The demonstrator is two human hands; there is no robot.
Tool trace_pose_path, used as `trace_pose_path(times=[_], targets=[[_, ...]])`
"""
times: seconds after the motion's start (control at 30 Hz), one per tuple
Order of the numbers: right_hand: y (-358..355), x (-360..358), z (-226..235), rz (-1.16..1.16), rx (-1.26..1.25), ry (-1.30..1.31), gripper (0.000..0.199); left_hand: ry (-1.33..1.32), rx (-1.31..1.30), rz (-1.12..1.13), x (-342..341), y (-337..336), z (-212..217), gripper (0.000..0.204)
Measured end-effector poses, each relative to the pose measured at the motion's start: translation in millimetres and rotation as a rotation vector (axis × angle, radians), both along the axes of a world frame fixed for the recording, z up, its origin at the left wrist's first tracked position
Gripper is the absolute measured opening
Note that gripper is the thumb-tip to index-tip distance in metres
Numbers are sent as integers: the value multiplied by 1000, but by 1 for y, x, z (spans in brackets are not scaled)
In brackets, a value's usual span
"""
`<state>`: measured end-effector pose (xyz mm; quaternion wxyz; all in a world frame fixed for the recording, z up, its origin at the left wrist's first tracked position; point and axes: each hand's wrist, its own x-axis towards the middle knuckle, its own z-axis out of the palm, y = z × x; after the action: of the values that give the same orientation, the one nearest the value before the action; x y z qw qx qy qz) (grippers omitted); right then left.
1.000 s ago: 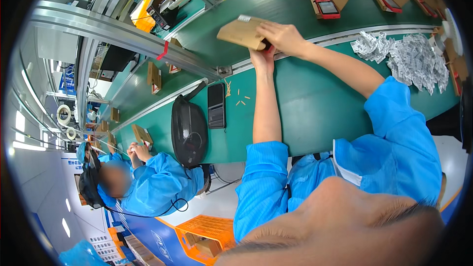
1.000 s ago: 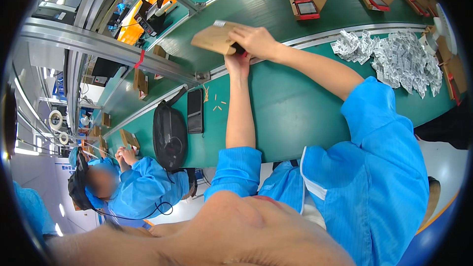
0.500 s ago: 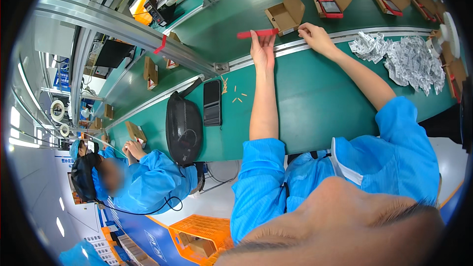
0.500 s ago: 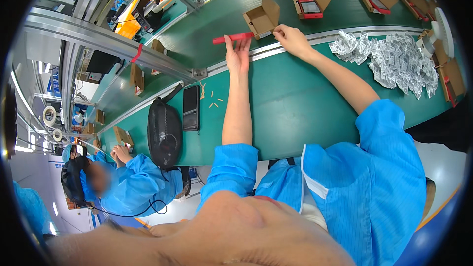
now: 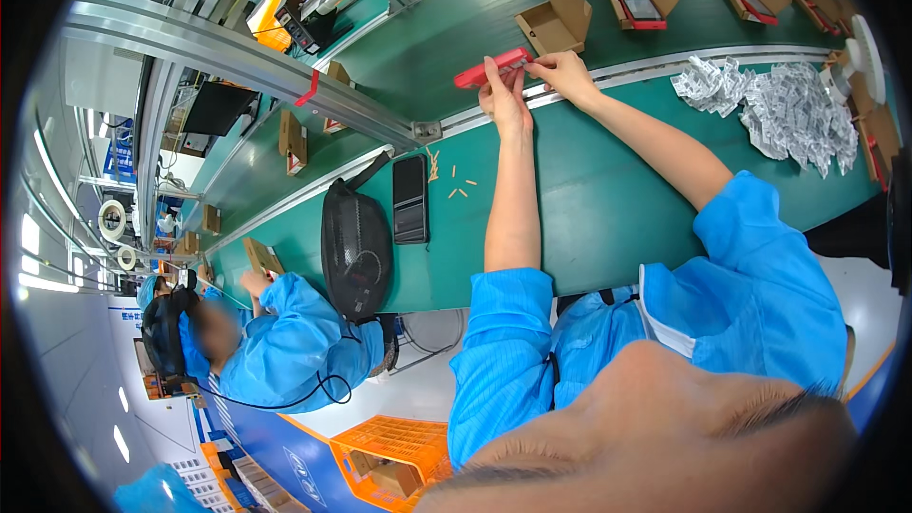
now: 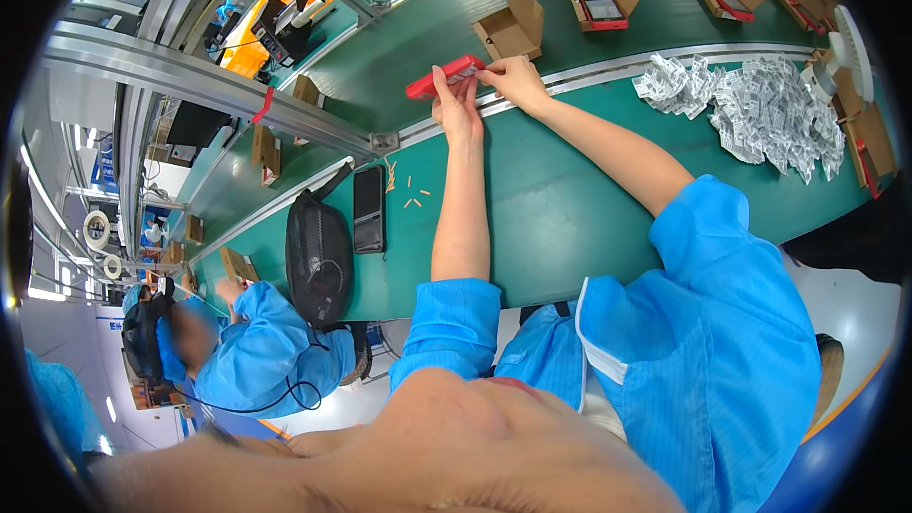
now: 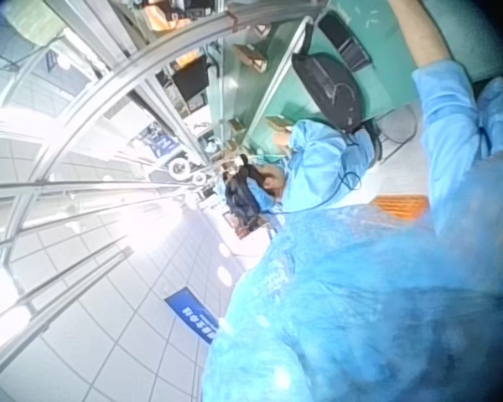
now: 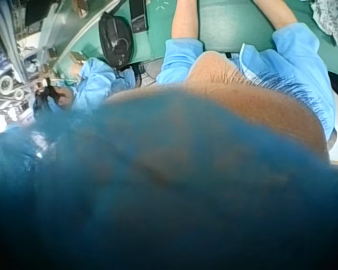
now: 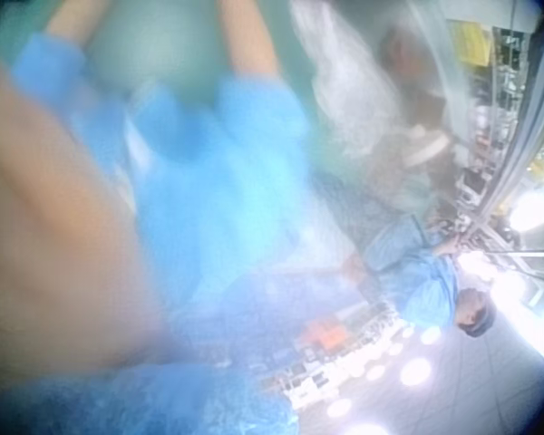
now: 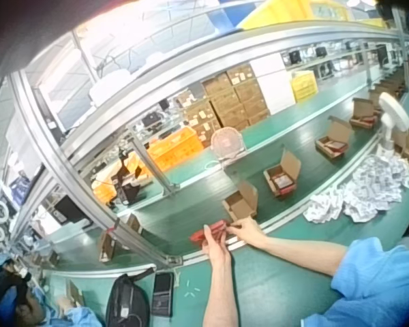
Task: Packing mobile phones into cardboard boxes on an electronics assembly line.
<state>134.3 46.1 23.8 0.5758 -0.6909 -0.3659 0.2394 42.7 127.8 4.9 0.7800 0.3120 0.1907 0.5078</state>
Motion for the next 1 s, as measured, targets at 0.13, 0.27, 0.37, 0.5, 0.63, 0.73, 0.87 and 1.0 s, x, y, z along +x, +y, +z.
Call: trace_pose_path(times=[0.13,0.27,0.37,0.5,0.63,0.73,0.87,1.0], targets=[[9,2,-14,-69,92,86,29,-26,17,-9,6,-3,3,32],[9,-6,-15,-105,140,95,24,-1,62,57,5,-6,3,31],[-5,-3,-14,-56,211,149,21,65,127,104,13,-16,4,35],[-50,-7,6,164,178,145,15,174,179,265,14,-13,-4,41],[-122,33,33,247,-77,-45,14,88,158,47,-3,10,-10,43],[-169,75,40,-77,-645,-780,15,-117,22,-200,-7,5,-2,47],[-206,94,22,-332,-768,-1179,25,-178,-14,-418,6,-21,10,53],[-190,72,43,-482,-417,-1349,33,-156,5,-611,3,-30,16,57]])
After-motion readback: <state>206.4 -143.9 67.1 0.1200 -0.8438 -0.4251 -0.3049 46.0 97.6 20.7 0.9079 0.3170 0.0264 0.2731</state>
